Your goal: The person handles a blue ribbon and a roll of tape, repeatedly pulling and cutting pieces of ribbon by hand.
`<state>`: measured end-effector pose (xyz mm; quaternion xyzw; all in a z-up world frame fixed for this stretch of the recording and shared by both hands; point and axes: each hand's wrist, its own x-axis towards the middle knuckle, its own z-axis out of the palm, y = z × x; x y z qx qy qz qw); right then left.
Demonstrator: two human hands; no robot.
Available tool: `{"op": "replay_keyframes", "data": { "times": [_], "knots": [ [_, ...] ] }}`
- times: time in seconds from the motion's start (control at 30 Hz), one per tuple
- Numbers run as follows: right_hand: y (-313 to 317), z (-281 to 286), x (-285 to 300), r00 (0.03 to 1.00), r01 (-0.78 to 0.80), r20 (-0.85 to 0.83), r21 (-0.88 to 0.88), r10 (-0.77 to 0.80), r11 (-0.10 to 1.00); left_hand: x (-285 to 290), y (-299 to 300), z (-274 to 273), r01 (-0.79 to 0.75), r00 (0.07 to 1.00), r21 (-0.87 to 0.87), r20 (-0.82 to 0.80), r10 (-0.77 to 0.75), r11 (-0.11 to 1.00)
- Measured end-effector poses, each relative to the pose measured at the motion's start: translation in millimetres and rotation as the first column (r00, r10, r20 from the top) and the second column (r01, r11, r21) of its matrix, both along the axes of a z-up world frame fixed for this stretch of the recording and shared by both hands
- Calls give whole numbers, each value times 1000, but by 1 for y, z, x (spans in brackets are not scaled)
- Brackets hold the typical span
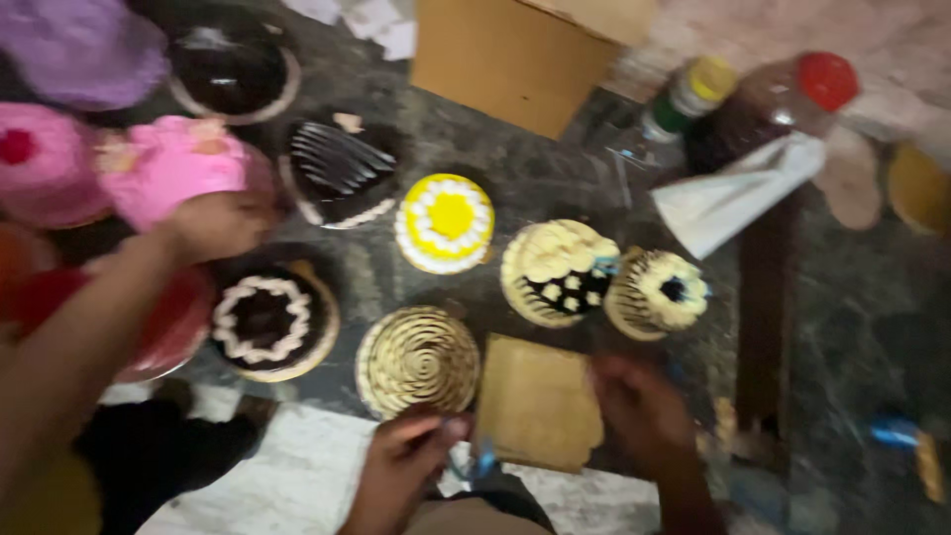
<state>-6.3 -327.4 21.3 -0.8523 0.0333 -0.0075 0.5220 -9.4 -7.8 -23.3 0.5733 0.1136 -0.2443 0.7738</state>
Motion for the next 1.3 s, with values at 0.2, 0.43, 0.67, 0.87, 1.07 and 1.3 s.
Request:
{"op": "replay_keyframes", "data": {
  "times": [0.2,0.43,0.67,0.87,1.07,1.3],
  "knots": [
    [51,-40,-47,953,-270,-56,288,298,919,20,-34,32,110,980,-191,183,-74,975],
    [57,-33,-45,939,-178,324,166,117,970,14,-47,40,107,991,-263,112,-80,959],
    [75,-32,-45,923,-211,271,-235,272,949,-3,-64,-4,69,971,-385,236,26,920],
    [57,-41,-38,833,-397,447,70,327,915,-7,-56,-2,148,983,-408,-39,-180,901],
    [7,-48,-36,775,-479,368,-187,513,858,5,-41,17,172,927,-432,-232,-294,885],
    [14,-45,-60,979,-193,-107,-180,176,964,3,-40,24,106,971,-387,-157,-179,916]
  ]
}}
